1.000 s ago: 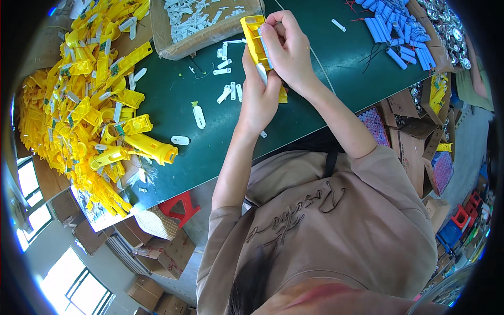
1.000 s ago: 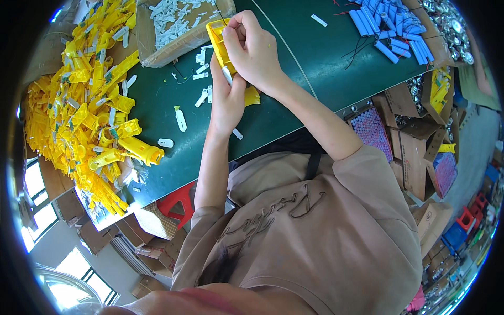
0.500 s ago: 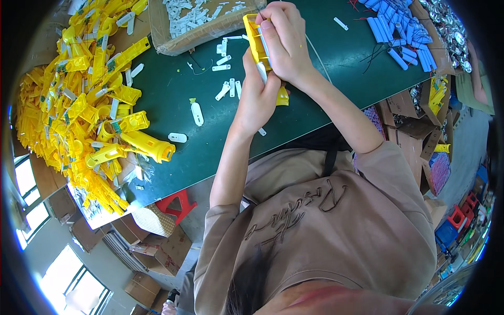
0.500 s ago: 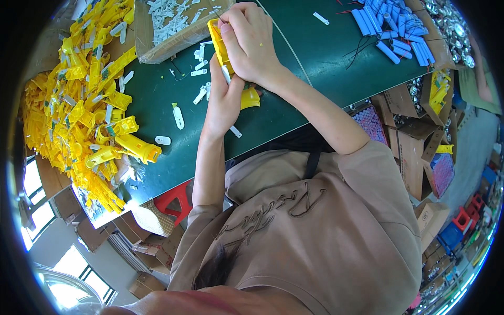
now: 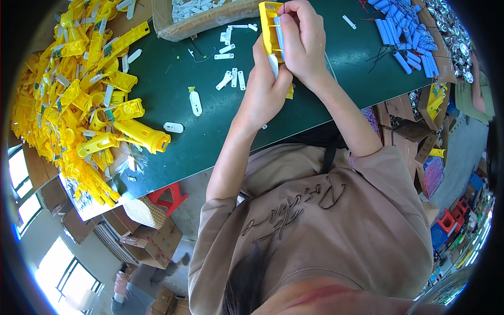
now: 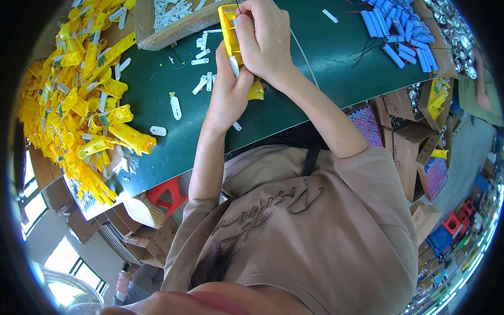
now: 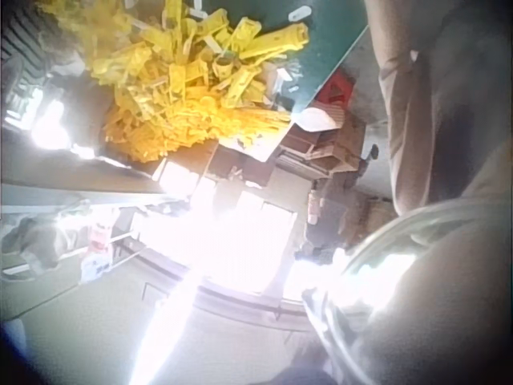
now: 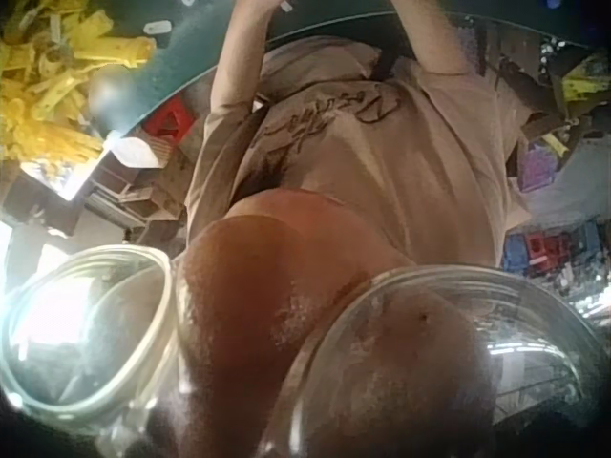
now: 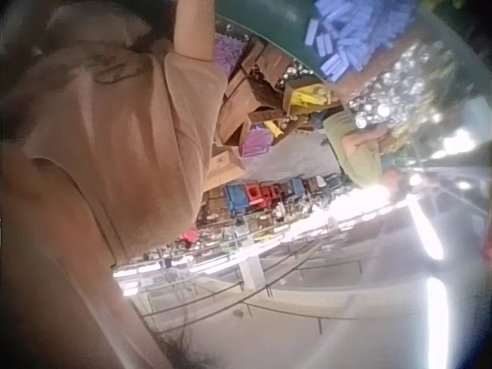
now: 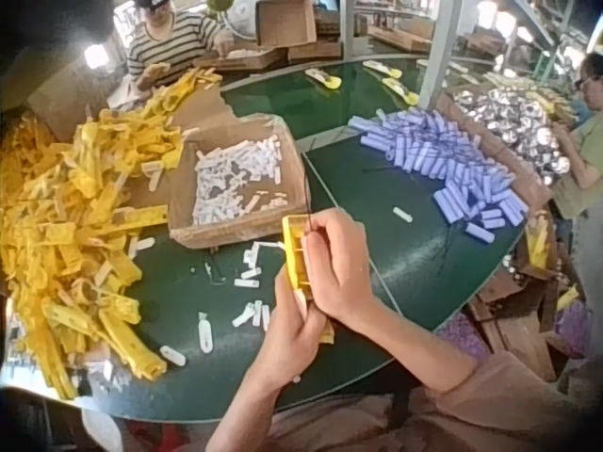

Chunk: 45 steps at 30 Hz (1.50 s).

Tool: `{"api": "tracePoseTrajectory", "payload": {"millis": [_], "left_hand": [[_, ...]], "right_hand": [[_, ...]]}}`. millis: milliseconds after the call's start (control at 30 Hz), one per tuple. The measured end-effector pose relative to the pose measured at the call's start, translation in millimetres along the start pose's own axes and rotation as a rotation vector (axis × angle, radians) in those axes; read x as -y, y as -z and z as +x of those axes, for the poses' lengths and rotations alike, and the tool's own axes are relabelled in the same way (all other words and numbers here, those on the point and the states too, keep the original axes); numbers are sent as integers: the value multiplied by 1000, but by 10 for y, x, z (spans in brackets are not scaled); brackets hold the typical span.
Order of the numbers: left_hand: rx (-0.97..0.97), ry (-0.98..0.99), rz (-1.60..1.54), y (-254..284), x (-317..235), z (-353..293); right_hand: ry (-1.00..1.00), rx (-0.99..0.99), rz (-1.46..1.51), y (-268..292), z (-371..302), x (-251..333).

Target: Assembling electronic components, batteries, and circuit boards into yellow plastic housings on a factory assembly line.

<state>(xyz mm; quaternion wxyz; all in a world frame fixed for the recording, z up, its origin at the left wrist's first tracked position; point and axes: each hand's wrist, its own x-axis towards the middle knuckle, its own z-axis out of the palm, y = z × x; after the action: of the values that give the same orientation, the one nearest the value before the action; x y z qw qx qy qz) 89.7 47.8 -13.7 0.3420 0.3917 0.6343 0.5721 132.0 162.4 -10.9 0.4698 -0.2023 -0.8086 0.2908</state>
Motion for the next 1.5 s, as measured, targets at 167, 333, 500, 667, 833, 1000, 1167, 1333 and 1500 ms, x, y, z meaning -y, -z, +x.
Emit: {"api": "tracePoseTrajectory", "payload": {"millis": [167, 333, 500, 667, 833, 1000, 1167, 1333, 1500], "left_hand": [[-5, -46, -19, 13, 39, 6], [5, 19, -100, 25, 76, -9], [3, 17, -117, -18, 45, 2], [-14, -23, -60, -23, 38, -32], [-11, 26, -65, -21, 2, -53], [-22, 20, -44, -17, 8, -57], [-23, 27, 16, -6, -21, -39], [-40, -38, 27, 33, 41, -27], [-80, 49, -135, 33, -5, -25]], "right_hand": [[116, -92, 102, -56, 25, -43], [152, -72, 25, -75, 25, -38], [121, -61, 56, -55, 26, -49], [115, -7, 89, -32, 38, -32], [121, 33, 120, -12, 31, -46], [143, 71, 113, 24, 35, -49], [218, 23, 34, -17, 31, -79], [153, 194, 3, -48, 106, -27], [90, 319, 17, -79, 135, -43]]}}
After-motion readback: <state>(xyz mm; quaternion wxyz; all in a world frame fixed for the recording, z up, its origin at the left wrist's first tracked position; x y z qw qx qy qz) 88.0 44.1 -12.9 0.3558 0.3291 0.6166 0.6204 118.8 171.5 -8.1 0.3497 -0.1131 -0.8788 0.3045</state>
